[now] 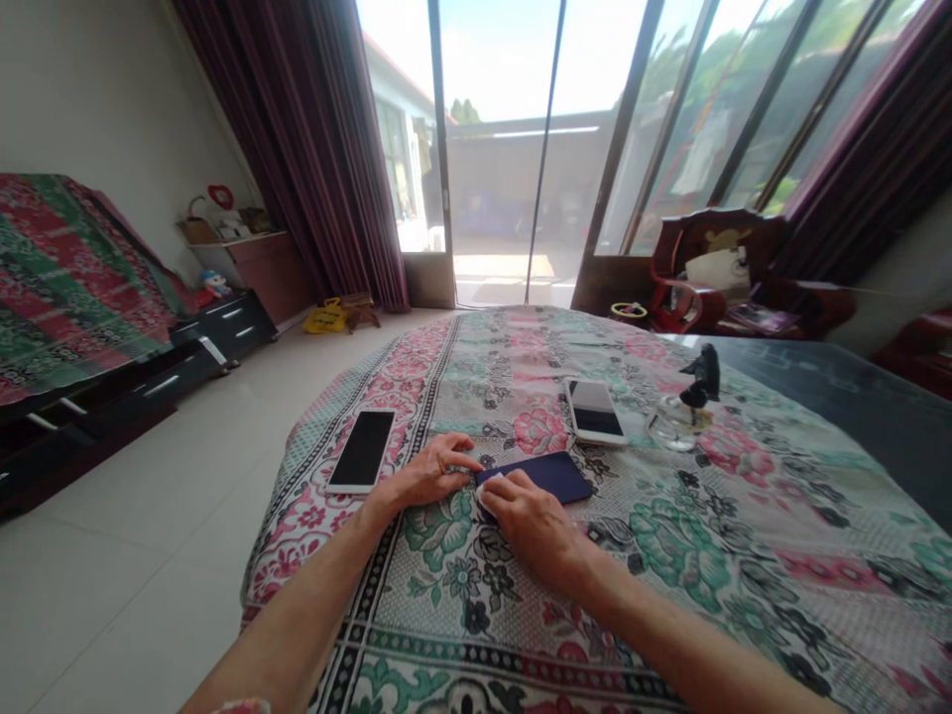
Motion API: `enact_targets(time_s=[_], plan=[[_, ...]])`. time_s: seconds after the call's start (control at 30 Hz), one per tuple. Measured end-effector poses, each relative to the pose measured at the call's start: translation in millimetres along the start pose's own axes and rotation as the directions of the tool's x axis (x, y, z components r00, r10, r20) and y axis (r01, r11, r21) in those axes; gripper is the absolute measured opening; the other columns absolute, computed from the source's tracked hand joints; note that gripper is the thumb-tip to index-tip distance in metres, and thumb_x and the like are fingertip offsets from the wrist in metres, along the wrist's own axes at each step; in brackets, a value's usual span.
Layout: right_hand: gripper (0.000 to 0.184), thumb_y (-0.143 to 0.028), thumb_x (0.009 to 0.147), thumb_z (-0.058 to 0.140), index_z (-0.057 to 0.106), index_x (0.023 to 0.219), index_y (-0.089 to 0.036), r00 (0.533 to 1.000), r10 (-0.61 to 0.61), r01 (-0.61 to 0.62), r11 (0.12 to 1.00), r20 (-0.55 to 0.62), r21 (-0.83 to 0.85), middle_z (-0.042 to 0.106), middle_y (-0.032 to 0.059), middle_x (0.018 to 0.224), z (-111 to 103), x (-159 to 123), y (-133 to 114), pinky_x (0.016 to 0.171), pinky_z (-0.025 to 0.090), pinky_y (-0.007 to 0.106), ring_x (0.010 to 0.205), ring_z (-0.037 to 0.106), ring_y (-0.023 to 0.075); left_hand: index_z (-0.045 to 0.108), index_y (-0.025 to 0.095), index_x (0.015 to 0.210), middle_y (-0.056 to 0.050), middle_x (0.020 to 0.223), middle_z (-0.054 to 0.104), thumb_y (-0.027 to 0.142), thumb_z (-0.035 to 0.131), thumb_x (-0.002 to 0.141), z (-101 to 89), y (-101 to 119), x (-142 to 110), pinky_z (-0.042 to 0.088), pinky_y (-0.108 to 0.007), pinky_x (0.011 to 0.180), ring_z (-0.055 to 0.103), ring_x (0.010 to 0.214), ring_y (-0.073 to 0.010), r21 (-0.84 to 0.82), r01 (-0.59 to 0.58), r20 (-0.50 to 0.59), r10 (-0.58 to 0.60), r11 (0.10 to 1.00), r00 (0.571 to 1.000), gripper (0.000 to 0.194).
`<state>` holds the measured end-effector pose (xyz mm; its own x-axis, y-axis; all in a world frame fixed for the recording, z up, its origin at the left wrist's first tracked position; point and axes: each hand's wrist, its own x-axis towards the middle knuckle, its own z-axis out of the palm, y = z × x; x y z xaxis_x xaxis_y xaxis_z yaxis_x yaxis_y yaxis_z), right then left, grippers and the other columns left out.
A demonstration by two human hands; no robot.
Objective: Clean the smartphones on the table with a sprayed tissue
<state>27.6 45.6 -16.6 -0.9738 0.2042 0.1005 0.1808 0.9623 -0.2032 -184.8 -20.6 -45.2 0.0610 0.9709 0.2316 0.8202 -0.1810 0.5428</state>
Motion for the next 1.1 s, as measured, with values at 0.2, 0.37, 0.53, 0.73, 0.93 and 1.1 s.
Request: enact_targets(time_s=[0.2, 0.37, 0.53, 0.73, 0.93, 1.1], plan=[[0.01, -0.016, 0.089, 0.054, 0.061, 0.095, -0.019, 0.998, -0.06, 0.06, 0.998, 0.035, 0.005, 0.062, 0.005, 0.102, 0, -17, -6, 0.077, 0.047, 0.028, 0.09, 0.051, 0.0195, 0.072, 0.029, 0.103, -0.005, 0.122, 0.055, 0.016, 0.062, 0.08, 1.7, -1, 0, 0.041, -0.038, 0.102, 0.051, 0.115, -0.0217, 0.016, -0.023, -0.009, 0.023, 1.0, 1.0, 0.029], [0.017, -0.012, 0.091, 0.048, 0.063, 0.093, -0.019, 1.0, -0.018, 0.018, 1.0, 0.009, -0.015, 0.063, 0.0048, 0.1, 0, 6, -1, 0.075, 0.046, 0.027, 0.089, 0.052, 0.0195, 0.072, 0.027, 0.102, -0.006, 0.121, 0.055, 0.017, 0.062, 0.08, 0.2, 2, 0, 0.042, -0.038, 0.102, 0.051, 0.114, -0.0219, 0.023, -0.006, -0.008, 0.006, 1.0, 1.0, 0.027], [0.02, -0.011, 0.091, 0.046, 0.063, 0.097, -0.018, 1.0, -0.014, 0.014, 1.0, -0.021, -0.014, 0.063, 0.0065, 0.101, 1, 11, 0, 0.078, 0.046, 0.028, 0.092, 0.052, 0.0199, 0.072, 0.028, 0.103, -0.005, 0.121, 0.055, 0.019, 0.06, 0.082, -0.7, 2, -1, 0.04, -0.038, 0.104, 0.051, 0.115, -0.0216, 0.021, -0.003, 0.0, 0.003, 1.0, 1.0, 0.025], [0.023, -0.013, 0.091, 0.048, 0.064, 0.106, -0.019, 0.999, 0.025, -0.023, 0.999, -0.038, 0.043, 0.064, 0.0069, 0.109, -6, -24, 19, 0.083, 0.047, 0.03, 0.095, 0.051, 0.0198, 0.074, 0.025, 0.099, -0.008, 0.12, 0.055, 0.026, 0.061, 0.084, 1.5, 7, -1, 0.041, -0.039, 0.102, 0.051, 0.114, -0.0229, 0.038, -0.006, -0.018, 0.006, 0.999, 1.0, 0.02], [0.029, -0.014, 0.093, 0.041, 0.065, 0.11, -0.018, 0.978, 0.162, -0.164, 0.987, -0.13, 0.001, 0.064, 0.0078, 0.115, -13, -46, 51, 0.089, 0.046, 0.032, 0.1, 0.051, 0.0213, 0.068, 0.019, 0.106, -0.012, 0.122, 0.054, 0.054, 0.072, 0.07, 10.8, 31, 0, 0.041, -0.044, 0.101, 0.048, 0.116, -0.0293, 0.093, 0.013, -0.066, -0.007, 0.996, 0.998, 0.05], [0.027, -0.014, 0.093, 0.042, 0.065, 0.107, -0.016, 0.946, 0.306, -0.313, 0.948, -0.106, -0.055, 0.064, 0.0091, 0.112, -18, -40, 51, 0.087, 0.045, 0.031, 0.099, 0.05, 0.0225, 0.06, 0.017, 0.115, -0.013, 0.131, 0.048, 0.056, 0.08, 0.055, 15.3, 47, -3, 0.038, -0.047, 0.104, 0.043, 0.121, -0.0335, 0.152, 0.024, 0.008, -0.026, 0.988, 1.0, 0.075]])
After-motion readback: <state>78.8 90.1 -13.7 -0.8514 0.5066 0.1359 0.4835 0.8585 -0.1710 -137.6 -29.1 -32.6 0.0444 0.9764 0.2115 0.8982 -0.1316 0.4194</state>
